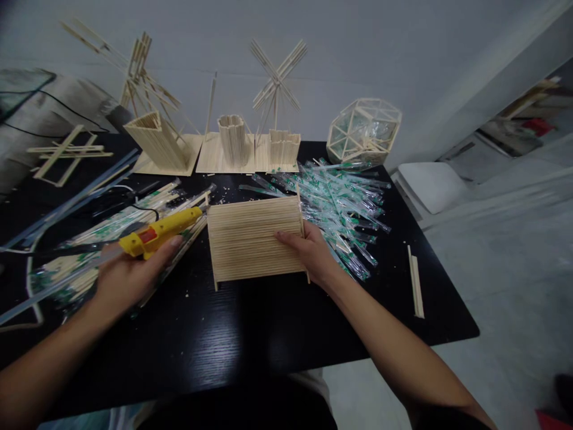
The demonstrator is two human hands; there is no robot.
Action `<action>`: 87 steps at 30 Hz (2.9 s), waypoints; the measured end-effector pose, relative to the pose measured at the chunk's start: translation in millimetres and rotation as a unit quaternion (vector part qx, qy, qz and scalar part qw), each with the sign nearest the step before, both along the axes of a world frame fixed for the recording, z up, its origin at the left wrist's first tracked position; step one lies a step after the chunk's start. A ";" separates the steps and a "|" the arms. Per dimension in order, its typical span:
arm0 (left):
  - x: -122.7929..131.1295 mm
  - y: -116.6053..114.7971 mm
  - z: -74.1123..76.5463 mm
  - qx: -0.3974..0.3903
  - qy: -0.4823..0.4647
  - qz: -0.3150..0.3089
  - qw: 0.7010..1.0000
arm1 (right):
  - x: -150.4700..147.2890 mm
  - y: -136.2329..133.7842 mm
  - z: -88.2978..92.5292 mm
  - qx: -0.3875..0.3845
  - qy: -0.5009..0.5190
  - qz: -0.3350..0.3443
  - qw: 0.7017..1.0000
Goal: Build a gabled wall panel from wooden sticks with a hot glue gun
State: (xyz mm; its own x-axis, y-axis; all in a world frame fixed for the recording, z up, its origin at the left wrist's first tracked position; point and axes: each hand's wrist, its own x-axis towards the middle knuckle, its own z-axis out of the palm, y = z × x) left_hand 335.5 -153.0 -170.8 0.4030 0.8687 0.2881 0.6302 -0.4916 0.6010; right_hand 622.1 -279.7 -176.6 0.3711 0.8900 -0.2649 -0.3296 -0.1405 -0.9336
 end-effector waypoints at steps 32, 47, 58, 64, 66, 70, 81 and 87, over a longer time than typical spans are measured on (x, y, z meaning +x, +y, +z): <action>19.3 -8.5 5.5 -0.331 -0.304 -0.004 0.893 | 6.1 9.6 -1.7 -0.020 0.120 -0.102 0.987; 17.4 -5.9 -4.3 -0.365 -0.333 -0.006 0.869 | -2.9 2.5 -2.8 -0.002 0.137 -0.015 0.990; 25.3 -29.5 -2.8 -0.330 -0.226 -0.047 0.916 | -45.5 -11.0 -3.1 0.077 0.075 0.045 0.993; 18.5 -24.0 -7.0 -0.301 -0.254 -0.009 0.919 | -32.9 -7.6 -3.9 0.054 0.157 0.073 0.983; 17.1 -20.9 -5.8 -0.287 -0.279 0.017 0.916 | -26.3 -4.9 -3.9 0.039 0.173 0.098 0.979; 17.3 -16.3 -1.7 -0.274 -0.269 0.018 0.923 | -17.9 -2.4 -5.5 0.010 0.186 0.190 0.964; 13.1 -4.8 -11.8 -0.351 -0.213 -0.073 0.909 | -5.5 -6.7 -6.8 -0.027 0.220 0.417 0.881; 20.3 -12.3 -1.8 -0.345 -0.183 -0.110 0.914 | -25.9 -10.5 -13.7 -0.034 0.134 0.267 0.954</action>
